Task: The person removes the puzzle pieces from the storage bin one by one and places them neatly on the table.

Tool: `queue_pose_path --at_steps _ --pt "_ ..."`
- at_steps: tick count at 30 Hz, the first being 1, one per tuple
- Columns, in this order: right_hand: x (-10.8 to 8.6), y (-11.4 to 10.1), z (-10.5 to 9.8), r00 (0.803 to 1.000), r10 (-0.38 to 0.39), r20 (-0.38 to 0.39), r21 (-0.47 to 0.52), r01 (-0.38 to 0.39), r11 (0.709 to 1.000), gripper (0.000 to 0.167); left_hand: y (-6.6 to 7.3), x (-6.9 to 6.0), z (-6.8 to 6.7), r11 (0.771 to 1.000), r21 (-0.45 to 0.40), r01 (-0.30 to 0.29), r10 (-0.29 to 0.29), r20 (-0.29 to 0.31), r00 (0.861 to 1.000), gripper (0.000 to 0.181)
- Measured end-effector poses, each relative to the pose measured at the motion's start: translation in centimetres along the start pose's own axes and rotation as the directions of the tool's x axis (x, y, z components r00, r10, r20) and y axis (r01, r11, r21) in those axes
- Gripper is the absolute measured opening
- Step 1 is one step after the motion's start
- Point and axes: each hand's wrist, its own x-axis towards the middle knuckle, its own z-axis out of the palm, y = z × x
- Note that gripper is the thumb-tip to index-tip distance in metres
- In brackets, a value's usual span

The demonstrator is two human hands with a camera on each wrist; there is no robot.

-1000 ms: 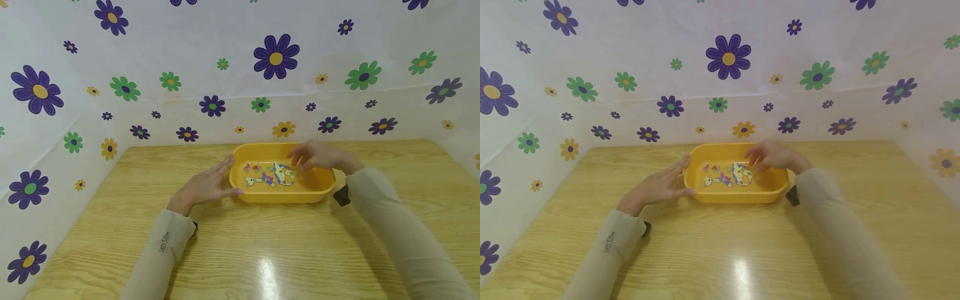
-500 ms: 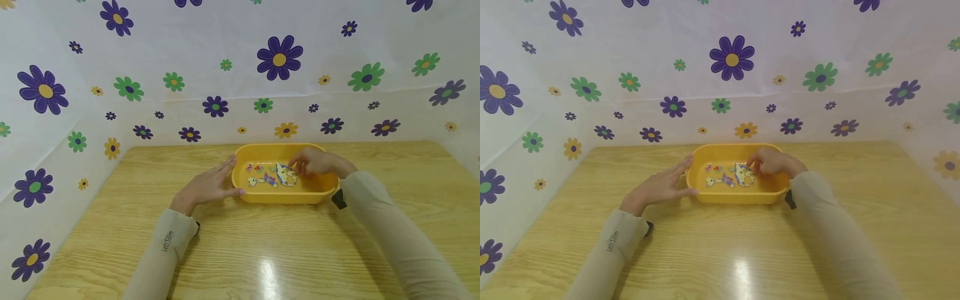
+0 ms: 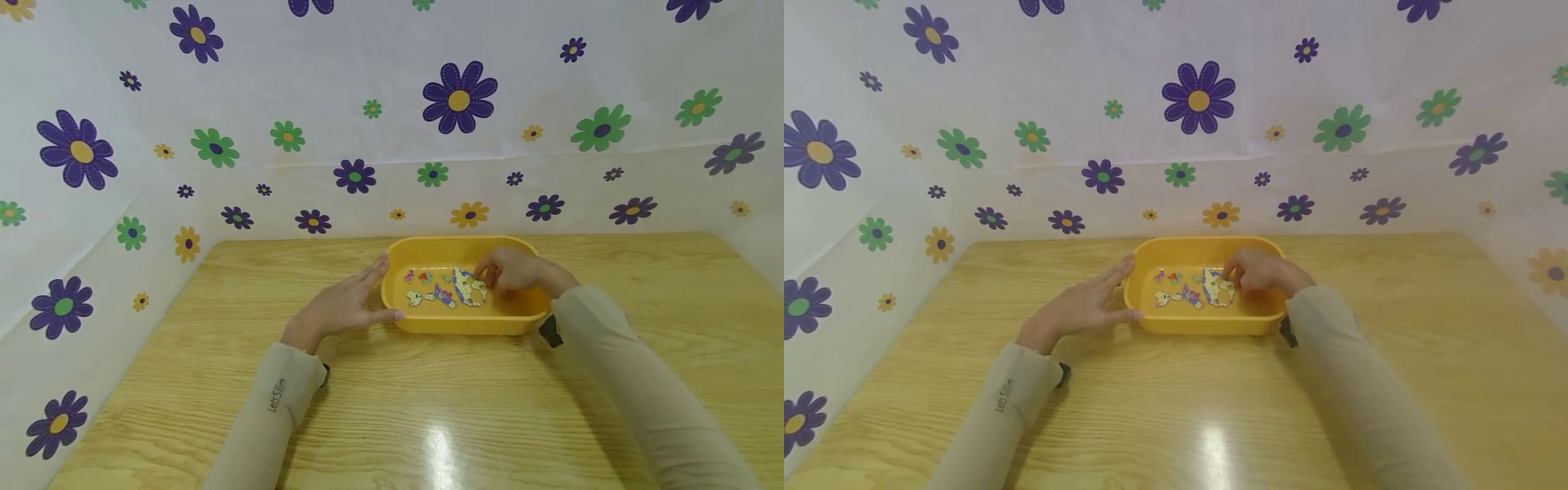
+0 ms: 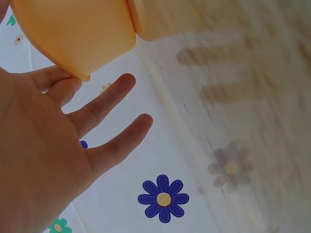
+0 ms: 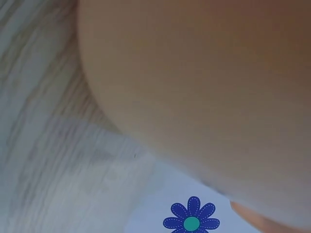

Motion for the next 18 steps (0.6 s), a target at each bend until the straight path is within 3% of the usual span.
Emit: queue_pose_path --at_steps 18 --pt "-0.02 0.15 0.83 0.999 0.015 -0.031 0.048 -0.014 0.999 0.049 -0.14 0.13 0.08 1.000 0.000 0.012 -0.012 0.012 1.000 0.101"
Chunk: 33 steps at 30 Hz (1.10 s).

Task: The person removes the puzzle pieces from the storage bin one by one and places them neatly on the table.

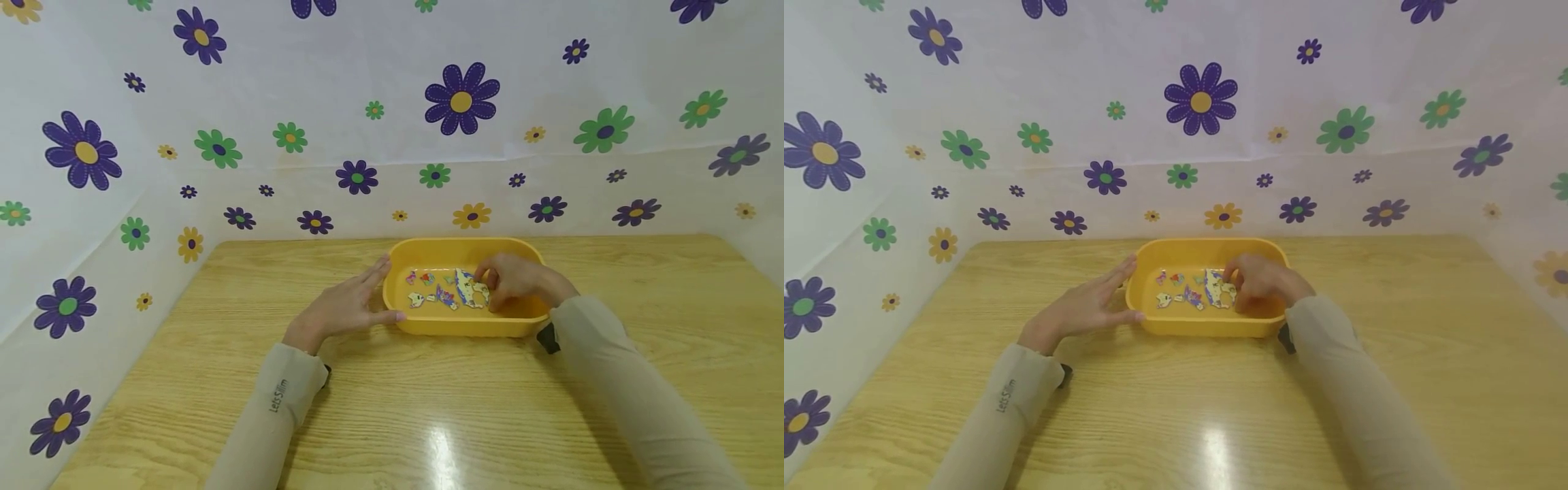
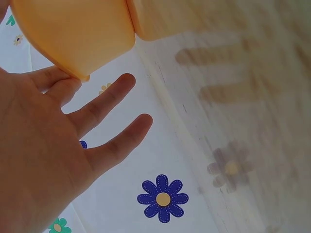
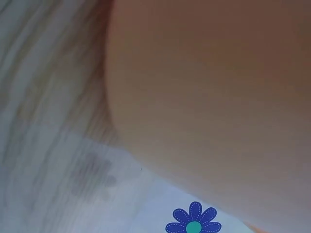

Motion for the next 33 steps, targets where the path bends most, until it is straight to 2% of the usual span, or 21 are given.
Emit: queue_pose_path --at_steps 10,16,20,25,27,33 --pt "0.2 -0.1 0.2 1.000 -0.016 -0.021 -0.038 0.016 0.999 0.048 0.0 -0.2 -0.1 1.000 0.003 0.000 0.000 -0.008 1.000 0.101" --pt "0.1 0.1 0.4 0.999 -0.048 -0.026 -0.013 0.048 0.999 0.044 0.1 -0.1 -0.1 1.000 -0.004 0.013 -0.013 0.008 1.000 0.101" --pt "-0.2 0.1 0.3 0.999 -0.047 -0.012 0.021 0.048 0.999 0.045 0.1 -0.1 0.0 1.000 0.002 0.003 -0.003 0.007 1.000 0.101" --pt "-0.5 -0.2 -0.5 0.998 -0.061 -0.029 0.051 0.063 0.997 0.052 0.1 0.1 0.0 1.000 0.007 -0.002 0.002 0.000 1.000 0.101" --pt "-0.9 -0.4 -1.1 0.997 -0.058 -0.045 0.035 0.060 0.998 0.053 0.1 0.1 0.0 1.000 0.003 0.004 -0.004 0.001 1.000 0.101" --pt "-1.9 -0.7 -2.6 0.995 -0.059 -0.077 0.021 0.061 0.998 0.050 0.1 0.0 0.1 1.000 -0.008 0.000 0.000 -0.001 1.000 0.102"
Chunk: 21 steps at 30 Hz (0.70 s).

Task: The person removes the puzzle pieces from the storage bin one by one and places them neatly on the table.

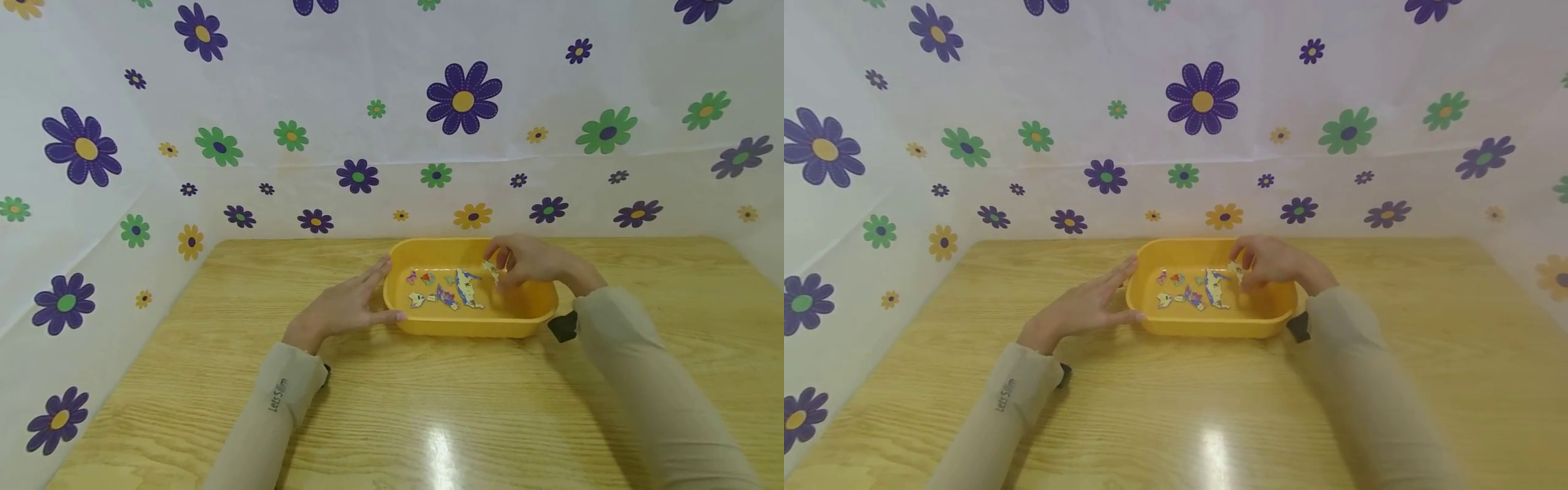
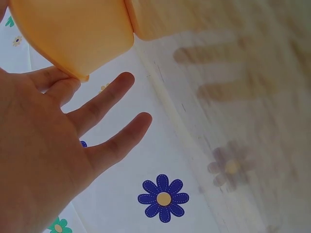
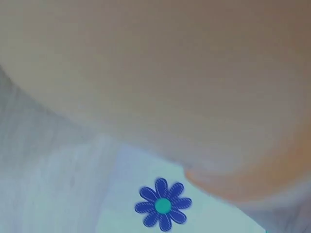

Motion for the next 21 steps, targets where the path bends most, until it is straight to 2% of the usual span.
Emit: queue_pose_path --at_steps 5,10,16,21 --pt "-0.7 0.1 -1.1 0.998 -0.041 -0.038 -0.011 0.041 0.999 0.049 -0.1 0.0 0.0 1.000 -0.004 -0.014 0.014 -0.007 1.000 0.102" --pt "-1.5 0.1 -2.0 0.997 -0.033 -0.074 -0.056 0.029 0.998 0.051 -0.2 0.0 -0.1 1.000 -0.013 -0.021 0.021 -0.008 1.000 0.102" --pt "-2.5 0.9 -3.1 0.994 -0.021 -0.106 -0.059 0.015 0.998 0.051 -0.1 -0.2 0.0 0.999 -0.012 -0.039 0.039 -0.019 0.999 0.102" --pt "-3.5 1.8 -4.1 0.989 -0.010 -0.146 -0.049 0.003 0.999 0.049 0.0 -0.2 -0.1 0.996 0.060 -0.061 0.063 -0.040 0.997 0.098"
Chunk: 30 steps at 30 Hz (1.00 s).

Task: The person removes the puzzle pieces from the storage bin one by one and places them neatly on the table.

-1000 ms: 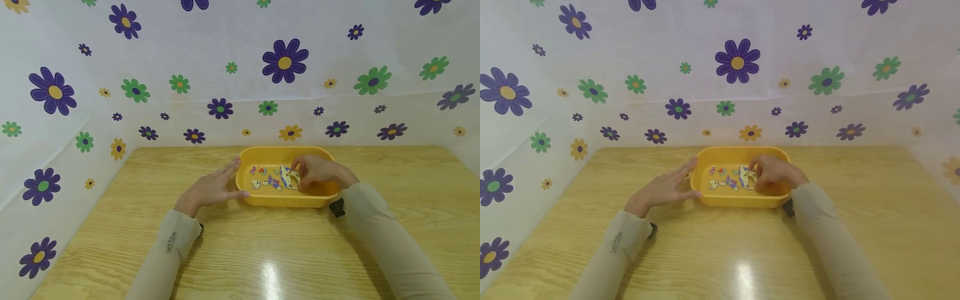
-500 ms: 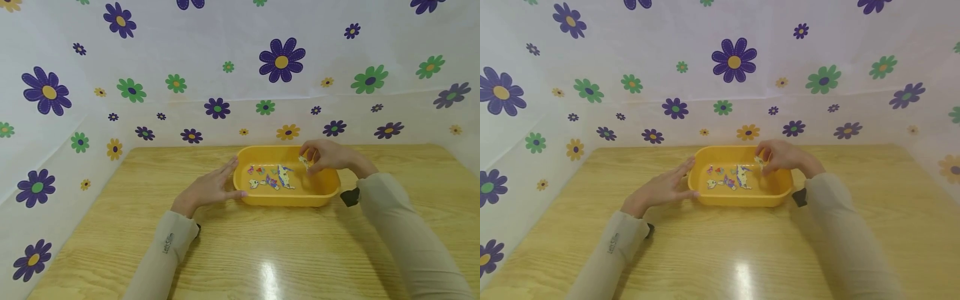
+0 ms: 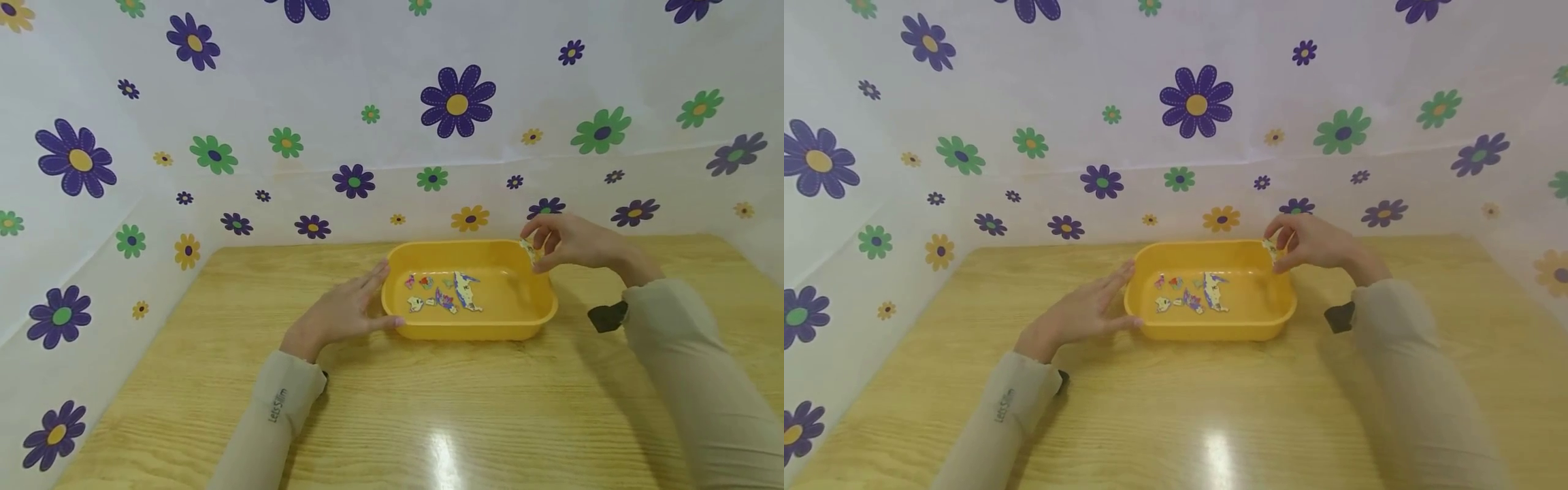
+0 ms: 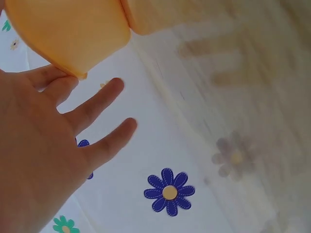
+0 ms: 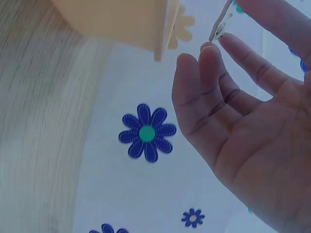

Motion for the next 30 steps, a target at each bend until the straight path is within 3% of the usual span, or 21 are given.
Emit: queue_pose_path --at_steps 7,14,22,30 --pt "-1.4 1.5 -0.8 0.999 0.041 -0.035 0.009 -0.041 0.999 0.051 0.3 0.0 -0.1 0.981 0.192 -0.019 0.029 -0.050 0.998 0.088" --pt "-2.8 3.1 -1.1 0.991 0.111 -0.079 -0.042 -0.115 0.993 0.051 0.6 0.2 0.6 0.958 0.286 -0.008 0.034 -0.087 0.996 0.080" --pt "-4.1 4.6 -1.2 0.974 0.187 -0.132 -0.090 -0.199 0.976 0.055 0.8 0.6 1.1 0.955 0.297 0.001 0.022 -0.075 0.997 0.080" --pt "-4.2 5.9 -0.8 0.971 0.192 -0.141 -0.099 -0.207 0.973 0.054 0.5 0.6 1.1 0.968 0.251 0.004 0.014 -0.073 0.997 0.083"
